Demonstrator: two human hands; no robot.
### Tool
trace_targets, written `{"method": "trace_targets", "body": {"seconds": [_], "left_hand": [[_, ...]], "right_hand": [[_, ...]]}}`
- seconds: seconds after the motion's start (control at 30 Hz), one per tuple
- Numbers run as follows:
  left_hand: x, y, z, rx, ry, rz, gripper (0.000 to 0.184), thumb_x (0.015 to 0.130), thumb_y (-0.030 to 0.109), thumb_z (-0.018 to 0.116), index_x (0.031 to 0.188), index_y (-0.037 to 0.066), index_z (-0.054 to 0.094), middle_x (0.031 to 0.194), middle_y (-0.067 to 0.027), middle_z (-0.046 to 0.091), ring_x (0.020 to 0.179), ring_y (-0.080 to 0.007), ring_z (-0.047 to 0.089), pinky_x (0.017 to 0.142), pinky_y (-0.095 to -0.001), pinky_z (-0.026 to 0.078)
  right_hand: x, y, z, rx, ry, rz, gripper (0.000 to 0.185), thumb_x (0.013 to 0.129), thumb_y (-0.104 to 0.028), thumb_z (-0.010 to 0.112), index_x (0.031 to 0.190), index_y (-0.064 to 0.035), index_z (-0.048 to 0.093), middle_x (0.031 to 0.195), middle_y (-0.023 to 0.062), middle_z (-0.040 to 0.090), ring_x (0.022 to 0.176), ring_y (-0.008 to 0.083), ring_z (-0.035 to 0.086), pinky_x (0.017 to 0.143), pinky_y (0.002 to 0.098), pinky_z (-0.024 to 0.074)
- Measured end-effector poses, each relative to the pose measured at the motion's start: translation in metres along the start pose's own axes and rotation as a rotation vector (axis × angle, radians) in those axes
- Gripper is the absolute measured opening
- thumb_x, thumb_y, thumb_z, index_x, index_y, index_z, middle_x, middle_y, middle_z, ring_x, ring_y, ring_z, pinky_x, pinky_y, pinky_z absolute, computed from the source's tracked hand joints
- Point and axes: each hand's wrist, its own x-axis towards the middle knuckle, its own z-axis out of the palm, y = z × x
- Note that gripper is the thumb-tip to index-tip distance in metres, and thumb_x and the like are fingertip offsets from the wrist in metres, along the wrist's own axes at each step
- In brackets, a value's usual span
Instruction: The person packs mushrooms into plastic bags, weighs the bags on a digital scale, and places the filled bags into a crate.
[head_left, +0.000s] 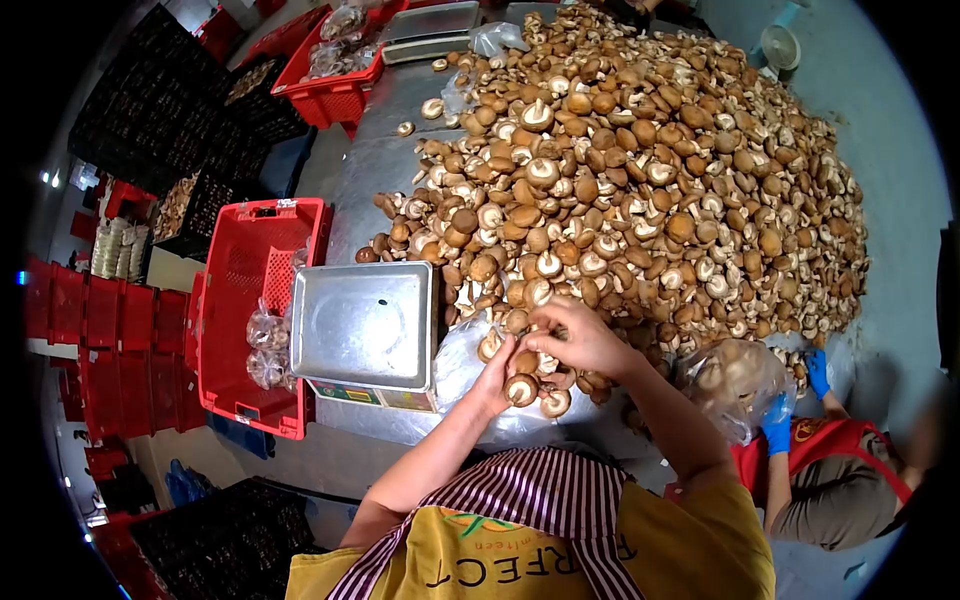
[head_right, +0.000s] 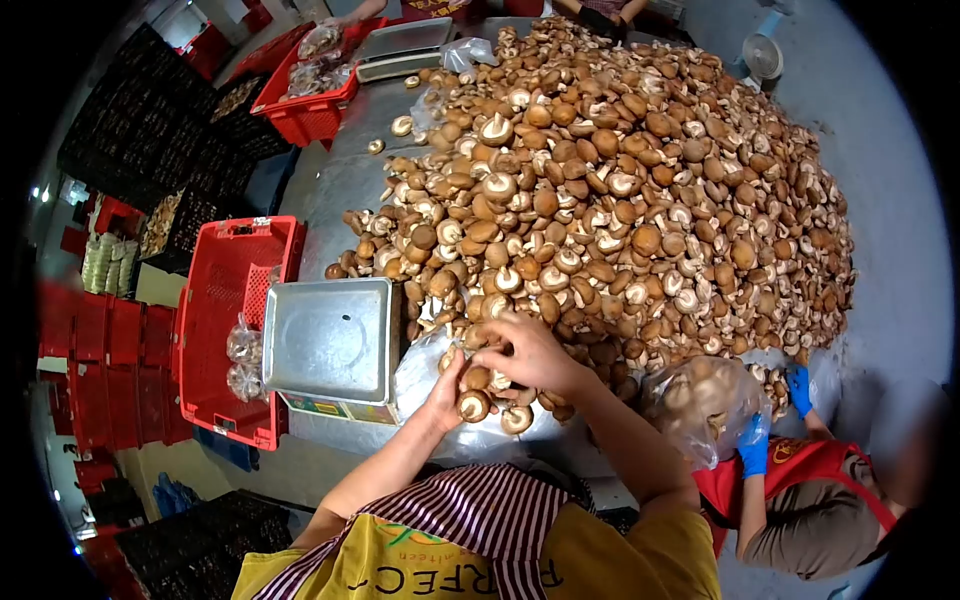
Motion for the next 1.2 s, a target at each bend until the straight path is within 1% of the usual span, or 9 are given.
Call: {"method": "trace_targets", "body": {"seconds": [0.13,0.2,0.23,0.33,0.53,0.6,0.8,1.07,1.2], "left_hand": [[0.0,-0.001,-0.008,0.122,-0.074,0.011,0.064,0.096,0.048,0.05,0.145,0.011,0.035,0.131,-0.0189,0.054,0.111,-0.0379,0.061,0.092,-0.0484,0.053],[-0.004,-0.005,-0.005,0.132,-0.028,0.023,0.057,0.097,0.045,0.048,0.143,0.013,0.037,0.129,-0.0201,0.056,0.097,-0.0368,0.067,0.052,-0.035,0.061],[-0.006,-0.007,-0.007,0.117,-0.065,0.017,0.057,0.097,0.044,0.049,0.144,0.014,0.036,0.13,-0.0194,0.056,0.096,-0.0361,0.067,0.053,-0.0356,0.061],[-0.016,-0.011,-0.012,0.113,-0.079,0.009,0.058,0.098,0.045,0.047,0.145,0.014,0.035,0.133,-0.0183,0.054,0.1,-0.0345,0.066,0.057,-0.0354,0.061],[-0.032,-0.008,-0.024,0.181,-0.1,0.02,0.063,0.098,0.054,0.038,0.147,0.014,0.034,0.133,-0.0161,0.054,0.102,-0.0303,0.065,0.062,-0.0364,0.06],[-0.032,-0.005,-0.02,0.176,-0.133,0.011,0.064,0.099,0.056,0.035,0.146,0.014,0.035,0.131,-0.0138,0.055,0.105,-0.0273,0.065,0.067,-0.0376,0.06],[-0.017,-0.006,-0.006,0.225,-0.098,-0.023,0.065,0.099,0.057,0.033,0.147,0.013,0.034,0.133,-0.0171,0.054,0.102,-0.034,0.065,0.06,-0.0365,0.059],[-0.028,-0.001,-0.013,0.182,-0.053,-0.009,0.064,0.099,0.053,0.036,0.147,0.012,0.033,0.132,-0.0186,0.054,0.1,-0.0332,0.066,0.058,-0.0358,0.059],[-0.037,0.001,-0.033,0.208,-0.072,0.034,0.066,0.098,0.056,0.036,0.147,0.013,0.033,0.132,-0.0171,0.054,0.098,-0.0325,0.066,0.058,-0.0365,0.059]], "right_hand": [[0.053,0.03,-0.023,-0.338,0.42,0.185,0.031,0.089,-0.019,0.063,0.116,-0.0022,0.062,0.104,0.0128,0.063,0.087,0.0256,0.063,0.083,0.037,0.0512],[0.09,0.058,-0.034,-0.573,0.531,0.186,0.029,0.085,-0.008,0.062,0.113,0.0008,0.06,0.103,0.0162,0.062,0.089,0.0285,0.062,0.077,0.0417,0.0519],[0.101,0.065,-0.035,-0.724,0.612,0.053,0.03,0.081,-0.005,0.063,0.11,-0.0008,0.061,0.102,0.016,0.058,0.092,0.0317,0.06,0.076,0.0449,0.0514],[0.127,0.087,-0.032,-0.803,0.515,0.232,0.03,0.08,-0.002,0.062,0.109,-0.004,0.062,0.106,0.0156,0.056,0.101,0.0326,0.057,0.08,0.0447,0.0508],[0.102,0.066,-0.03,-0.529,0.616,0.345,0.027,0.094,-0.016,0.06,0.115,0.0,0.059,0.11,0.0139,0.058,0.098,0.0252,0.058,0.082,0.0349,0.0496],[0.083,0.046,-0.036,0.28,0.495,0.564,0.027,0.095,-0.016,0.058,0.117,0.0003,0.058,0.103,0.0093,0.062,0.091,0.0201,0.06,0.081,0.0299,0.0488],[0.039,0.058,-0.032,1.03,0.461,0.303,0.02,0.097,-0.012,0.054,0.113,-0.0018,0.058,0.099,0.0048,0.064,0.087,0.0141,0.061,0.077,0.0264,0.0504],[0.044,0.049,-0.024,1.115,0.355,0.239,0.031,0.098,-0.007,0.051,0.128,-0.0039,0.047,0.108,0.0078,0.063,0.094,0.0143,0.062,0.076,0.0251,0.0513],[0.062,0.044,-0.024,1.407,0.337,0.29,0.035,0.101,-0.023,0.047,0.131,-0.0051,0.046,0.11,0.0085,0.062,0.094,0.0204,0.062,0.077,0.0349,0.052]]}}
